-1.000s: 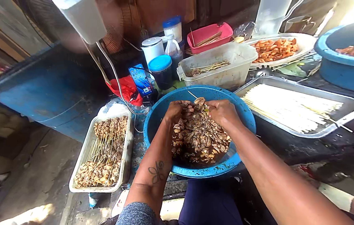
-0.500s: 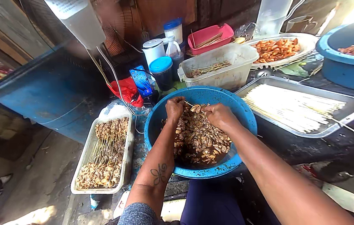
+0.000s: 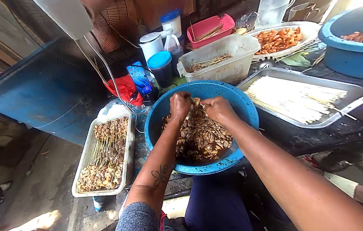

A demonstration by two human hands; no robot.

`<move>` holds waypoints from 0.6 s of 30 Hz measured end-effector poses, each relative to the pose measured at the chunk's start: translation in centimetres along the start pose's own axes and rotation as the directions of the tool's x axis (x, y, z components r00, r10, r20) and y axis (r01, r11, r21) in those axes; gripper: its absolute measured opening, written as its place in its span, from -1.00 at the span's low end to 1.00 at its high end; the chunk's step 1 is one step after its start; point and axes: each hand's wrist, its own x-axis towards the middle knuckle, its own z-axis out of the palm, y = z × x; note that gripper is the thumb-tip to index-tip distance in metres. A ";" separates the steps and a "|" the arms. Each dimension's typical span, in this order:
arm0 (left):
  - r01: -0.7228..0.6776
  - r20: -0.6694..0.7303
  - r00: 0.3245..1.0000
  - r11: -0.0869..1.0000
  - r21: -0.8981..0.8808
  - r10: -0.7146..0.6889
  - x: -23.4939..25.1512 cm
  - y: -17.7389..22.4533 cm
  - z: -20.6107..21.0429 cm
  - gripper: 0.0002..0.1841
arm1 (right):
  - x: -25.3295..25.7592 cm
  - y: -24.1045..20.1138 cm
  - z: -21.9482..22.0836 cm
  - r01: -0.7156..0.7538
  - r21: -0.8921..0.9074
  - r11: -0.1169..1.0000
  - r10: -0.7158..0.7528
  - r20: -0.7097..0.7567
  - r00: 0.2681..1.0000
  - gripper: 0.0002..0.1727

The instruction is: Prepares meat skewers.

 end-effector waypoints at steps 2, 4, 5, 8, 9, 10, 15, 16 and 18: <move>-0.038 0.057 0.997 0.994 -0.102 0.044 -0.4 0.5 0.6 -0.76 | -0.1 -0.2 0.0 -0.011 0.019 1.000 0.012 -0.058 0.998 -0.63; -0.024 0.173 0.983 0.973 -0.231 0.066 -0.3 0.0 0.9 -0.67 | -0.4 -0.4 -0.6 -0.055 0.015 0.998 0.056 -0.105 0.993 -0.62; -0.010 0.283 0.957 0.980 -0.199 0.068 -0.4 -0.2 0.9 -0.61 | -0.6 -0.4 -0.9 -0.067 -0.001 0.998 0.066 -0.131 0.989 -0.62; -0.163 0.663 0.748 0.979 0.120 0.044 -0.9 -0.4 1.3 -0.72 | -0.7 -0.1 -1.3 -0.069 0.000 0.998 0.069 -0.164 0.984 -0.63; -0.186 0.708 0.706 0.968 0.166 0.015 -0.9 -0.4 1.5 -0.78 | -0.7 0.0 -1.2 -0.065 0.002 0.998 0.065 -0.152 0.986 -0.63; -0.142 0.702 0.712 0.979 0.147 -0.003 -0.7 -0.6 1.5 -0.82 | -0.6 0.1 -1.2 -0.058 0.005 0.998 0.059 -0.139 0.989 -0.62; 0.245 0.558 0.825 0.946 -0.212 -0.089 -0.4 -2.5 0.3 -0.82 | -0.7 0.3 -1.0 -0.042 0.018 0.999 0.044 -0.102 0.994 -0.61; 0.192 0.597 0.799 0.970 -0.149 -0.067 -0.4 -2.5 0.1 -0.79 | -0.7 0.2 -1.0 -0.052 0.020 0.998 0.053 -0.091 0.994 -0.61; -0.020 0.695 0.719 0.999 0.045 -0.017 -0.5 -1.7 0.5 -0.76 | -0.6 0.2 -0.9 -0.058 0.019 0.998 0.059 -0.094 0.994 -0.61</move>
